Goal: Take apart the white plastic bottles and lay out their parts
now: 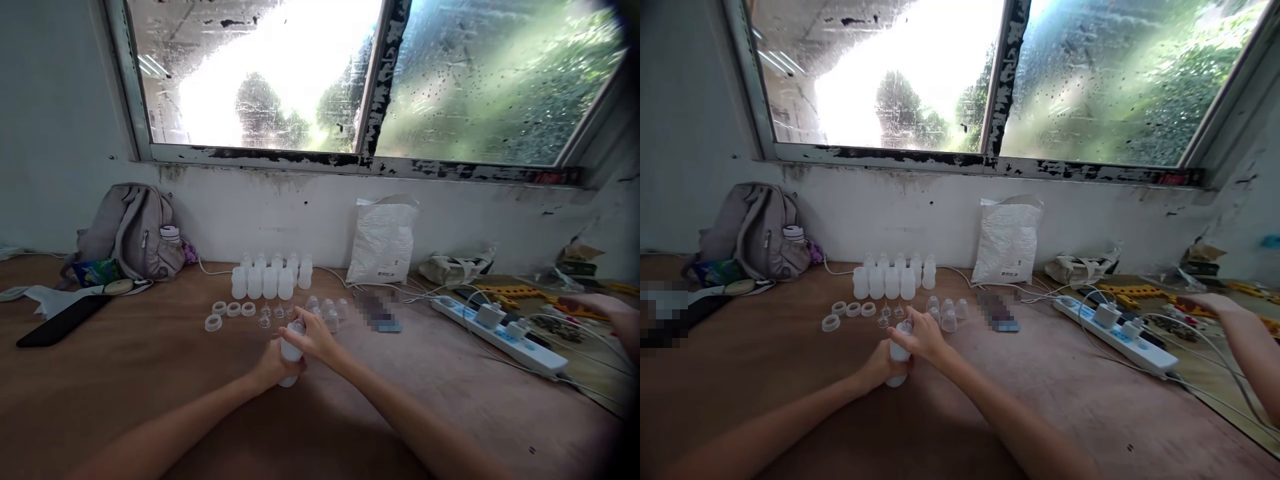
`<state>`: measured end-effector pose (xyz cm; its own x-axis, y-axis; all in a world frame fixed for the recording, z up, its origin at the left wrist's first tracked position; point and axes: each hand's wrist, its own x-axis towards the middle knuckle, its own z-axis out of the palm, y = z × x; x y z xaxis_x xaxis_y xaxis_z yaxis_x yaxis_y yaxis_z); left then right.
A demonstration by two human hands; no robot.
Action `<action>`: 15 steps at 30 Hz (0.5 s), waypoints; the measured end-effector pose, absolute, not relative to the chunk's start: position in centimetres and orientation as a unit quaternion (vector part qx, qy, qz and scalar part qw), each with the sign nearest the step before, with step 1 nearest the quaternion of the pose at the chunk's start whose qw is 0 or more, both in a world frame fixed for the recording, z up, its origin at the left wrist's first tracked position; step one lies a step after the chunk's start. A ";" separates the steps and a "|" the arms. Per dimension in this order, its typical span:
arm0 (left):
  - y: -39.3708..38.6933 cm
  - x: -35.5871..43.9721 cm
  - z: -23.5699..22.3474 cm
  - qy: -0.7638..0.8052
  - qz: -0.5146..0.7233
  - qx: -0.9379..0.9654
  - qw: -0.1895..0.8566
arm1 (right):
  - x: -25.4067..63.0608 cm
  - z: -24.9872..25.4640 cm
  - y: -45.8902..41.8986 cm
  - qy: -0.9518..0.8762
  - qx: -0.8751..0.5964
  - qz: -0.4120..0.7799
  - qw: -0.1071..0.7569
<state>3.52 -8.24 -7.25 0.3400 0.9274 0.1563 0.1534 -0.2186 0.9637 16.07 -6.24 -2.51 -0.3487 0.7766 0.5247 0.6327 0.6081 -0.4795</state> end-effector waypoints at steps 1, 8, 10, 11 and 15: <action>-8.2 3.5 -7.3 0.400 0.406 0.665 0.483 | 16.2 -2.6 -6.1 -0.815 -0.427 0.104 0.377; -8.5 3.1 -6.7 0.353 0.355 0.653 0.568 | 16.2 -3.6 -6.0 -0.805 -0.349 0.208 0.432; -8.5 2.9 -6.4 0.331 0.340 0.639 0.606 | 16.0 -3.7 -6.2 -0.799 -0.345 0.219 0.441; -8.5 2.8 -6.3 0.315 0.329 0.633 0.626 | 16.0 -3.7 -6.3 -0.796 -0.346 0.221 0.444; -8.3 2.0 -6.0 0.257 0.275 0.602 0.704 | 15.8 -3.4 -6.8 -0.786 -0.350 0.237 0.452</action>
<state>1.96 -8.25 -5.99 0.7167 0.6967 -0.0312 -0.0769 0.1234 0.9894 15.85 -6.75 -3.44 -0.3469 0.7635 0.5447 0.3354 0.6433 -0.6882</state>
